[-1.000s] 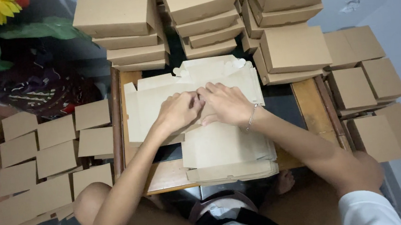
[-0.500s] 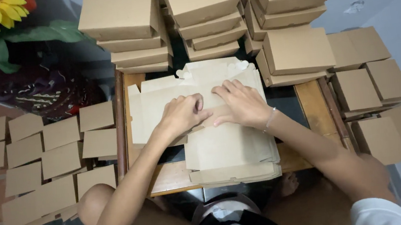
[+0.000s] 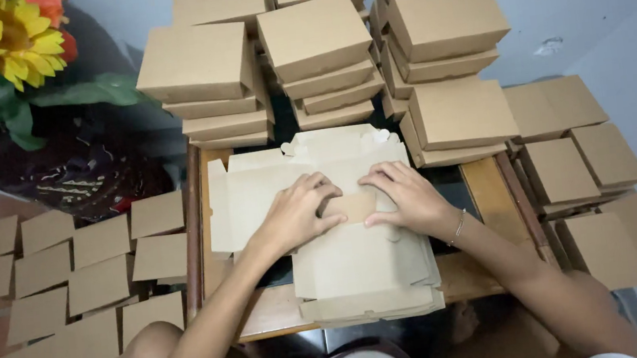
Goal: Folding flat cardboard sheets into small boxes and stacking them on a table
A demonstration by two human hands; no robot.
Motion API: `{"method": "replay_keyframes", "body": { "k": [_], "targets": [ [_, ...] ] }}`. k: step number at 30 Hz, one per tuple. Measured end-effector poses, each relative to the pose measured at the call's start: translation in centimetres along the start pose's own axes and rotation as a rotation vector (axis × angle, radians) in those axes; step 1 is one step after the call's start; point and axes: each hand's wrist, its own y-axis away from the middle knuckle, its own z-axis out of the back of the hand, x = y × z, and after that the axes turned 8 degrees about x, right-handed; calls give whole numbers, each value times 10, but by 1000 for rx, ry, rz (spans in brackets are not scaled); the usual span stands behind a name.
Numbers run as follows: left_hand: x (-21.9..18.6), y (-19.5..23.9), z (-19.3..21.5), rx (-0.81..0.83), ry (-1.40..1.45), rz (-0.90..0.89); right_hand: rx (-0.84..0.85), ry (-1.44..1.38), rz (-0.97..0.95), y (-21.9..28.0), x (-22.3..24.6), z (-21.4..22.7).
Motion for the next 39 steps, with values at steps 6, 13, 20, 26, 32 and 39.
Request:
{"method": "replay_keyframes", "body": {
  "k": [6, 13, 20, 26, 32, 39],
  "targets": [
    [-12, 4, 6, 72, 90, -49, -63, -44, 24, 13, 1, -3],
    [-11, 10, 18, 165, 150, 6, -128, -23, 161, 26, 14, -3],
    [0, 14, 27, 199, 134, 70, -115, -22, 252, 26, 23, 1],
    [15, 16, 25, 208, 157, 112, -104, -69, 273, 26, 22, -1],
    [-16, 20, 27, 176, 103, 53, -169, -64, 338, 24, 17, -9],
    [-34, 18, 2, 206, 31, -131, -348, 55, 437, 25, 15, -19]
  ]
}}
